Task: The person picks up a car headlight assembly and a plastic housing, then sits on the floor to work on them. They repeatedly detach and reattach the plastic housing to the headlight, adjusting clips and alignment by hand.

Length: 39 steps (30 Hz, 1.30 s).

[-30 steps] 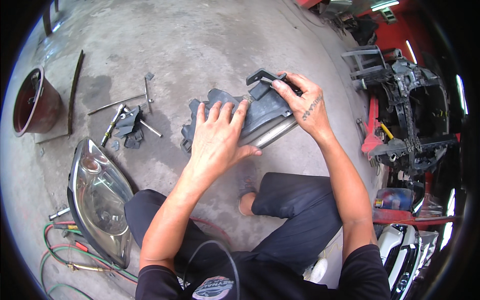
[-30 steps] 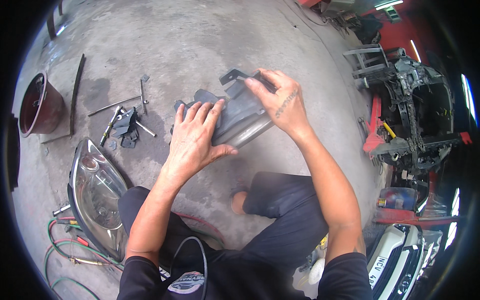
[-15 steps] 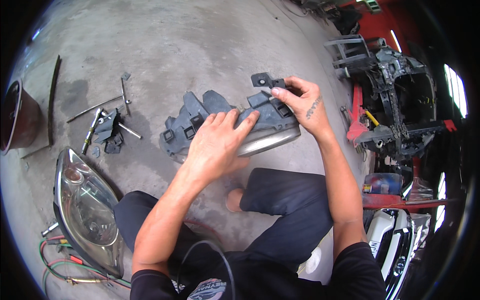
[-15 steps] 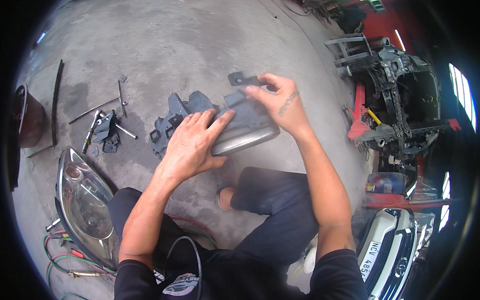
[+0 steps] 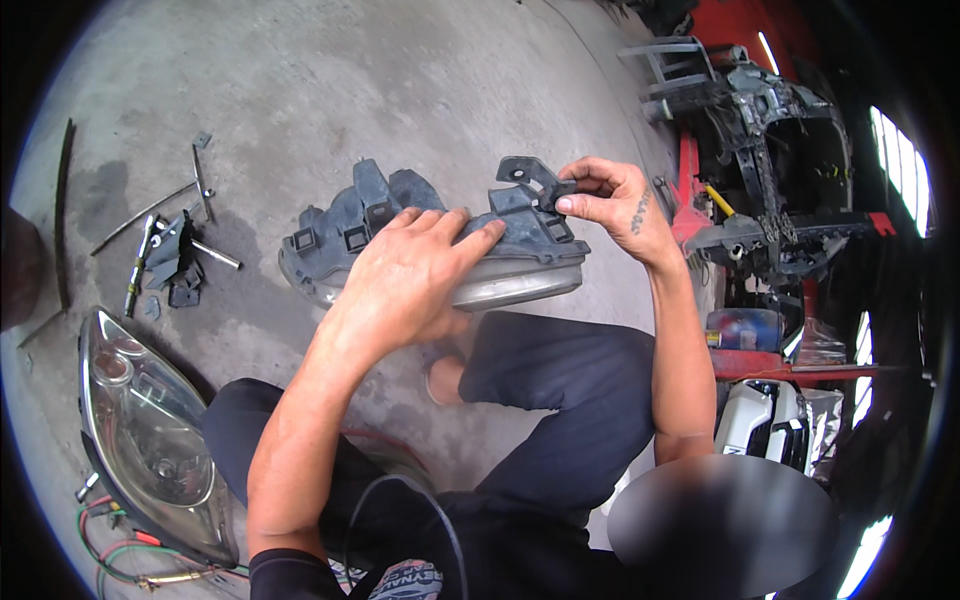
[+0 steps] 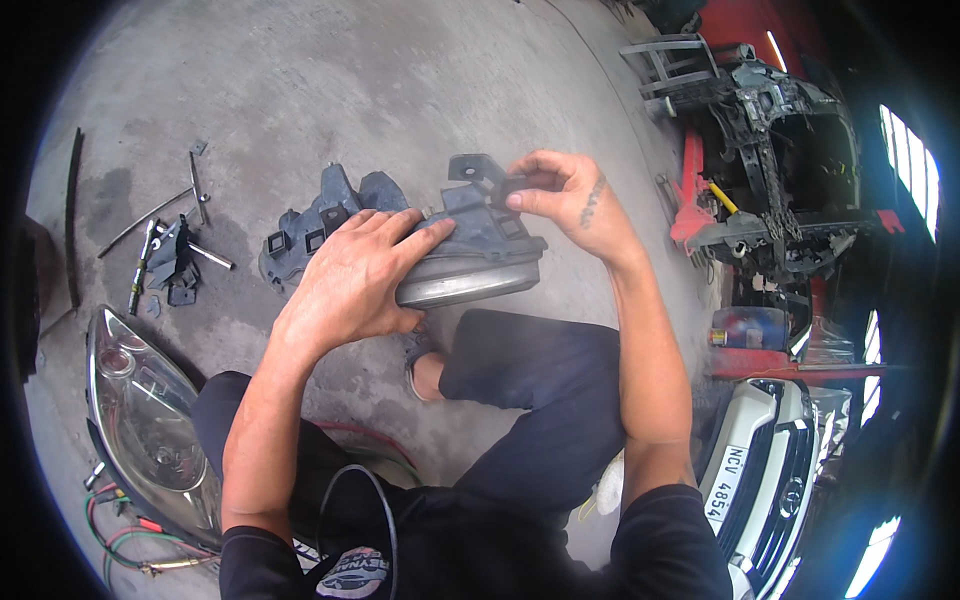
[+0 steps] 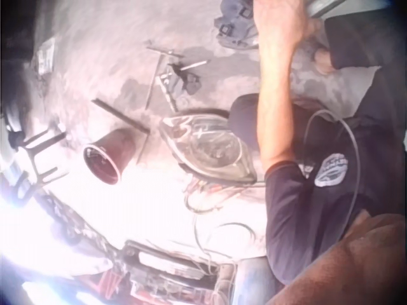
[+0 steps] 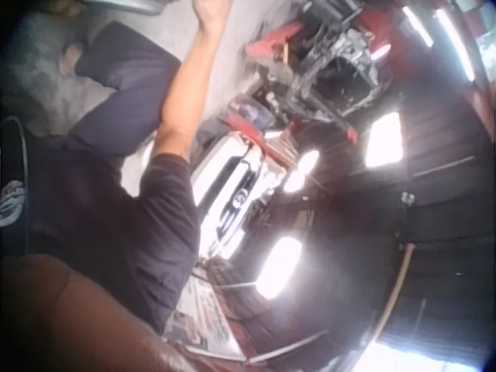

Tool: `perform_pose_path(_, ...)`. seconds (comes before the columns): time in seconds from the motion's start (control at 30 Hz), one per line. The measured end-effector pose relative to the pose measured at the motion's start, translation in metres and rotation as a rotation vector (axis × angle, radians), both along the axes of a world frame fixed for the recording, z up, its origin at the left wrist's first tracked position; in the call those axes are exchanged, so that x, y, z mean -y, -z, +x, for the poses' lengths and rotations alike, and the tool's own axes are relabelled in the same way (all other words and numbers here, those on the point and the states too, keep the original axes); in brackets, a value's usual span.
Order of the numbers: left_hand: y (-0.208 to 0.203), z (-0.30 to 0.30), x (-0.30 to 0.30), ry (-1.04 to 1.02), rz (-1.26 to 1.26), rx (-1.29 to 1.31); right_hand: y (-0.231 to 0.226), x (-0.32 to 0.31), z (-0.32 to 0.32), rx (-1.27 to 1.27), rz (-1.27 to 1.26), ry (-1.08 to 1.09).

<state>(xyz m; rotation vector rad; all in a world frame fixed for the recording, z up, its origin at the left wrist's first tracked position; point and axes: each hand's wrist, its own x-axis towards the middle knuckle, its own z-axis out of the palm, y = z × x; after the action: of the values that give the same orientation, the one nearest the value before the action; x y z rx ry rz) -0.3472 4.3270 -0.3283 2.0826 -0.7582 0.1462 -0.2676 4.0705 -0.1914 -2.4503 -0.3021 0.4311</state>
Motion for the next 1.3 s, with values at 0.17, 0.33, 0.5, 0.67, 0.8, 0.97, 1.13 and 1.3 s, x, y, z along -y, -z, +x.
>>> perform_pose_path(0.17, -0.001, 0.000, 0.005, 0.039, 0.035, -0.021, -0.001, 0.006, -0.002, -0.006, -0.063, -0.009)
perform_pose_path(0.33, 0.004, 0.004, 0.009, 0.046, 0.019, 0.000, 0.004, 0.018, -0.003, -0.060, -0.008, 0.013)
perform_pose_path(0.5, 0.002, 0.007, 0.002, 0.041, 0.009, 0.011, 0.012, 0.027, 0.001, -0.033, 0.082, 0.091)
perform_pose_path(0.67, 0.006, 0.006, 0.003, 0.046, -0.014, 0.023, 0.009, 0.024, -0.001, -0.051, 0.144, 0.153)
perform_pose_path(0.8, 0.005, 0.005, 0.003, 0.060, -0.012, 0.002, 0.004, 0.017, -0.003, -0.099, 0.170, 0.167)
perform_pose_path(0.97, 0.006, 0.006, 0.002, 0.044, -0.004, 0.019, 0.004, 0.015, -0.005, -0.028, 0.084, 0.105)
perform_pose_path(1.13, 0.003, 0.007, 0.001, 0.052, -0.012, 0.001, 0.002, 0.008, -0.006, -0.013, 0.027, 0.107)
perform_pose_path(1.3, 0.005, 0.007, 0.000, 0.052, -0.011, 0.003, 0.004, -0.002, -0.008, 0.007, -0.080, 0.033)
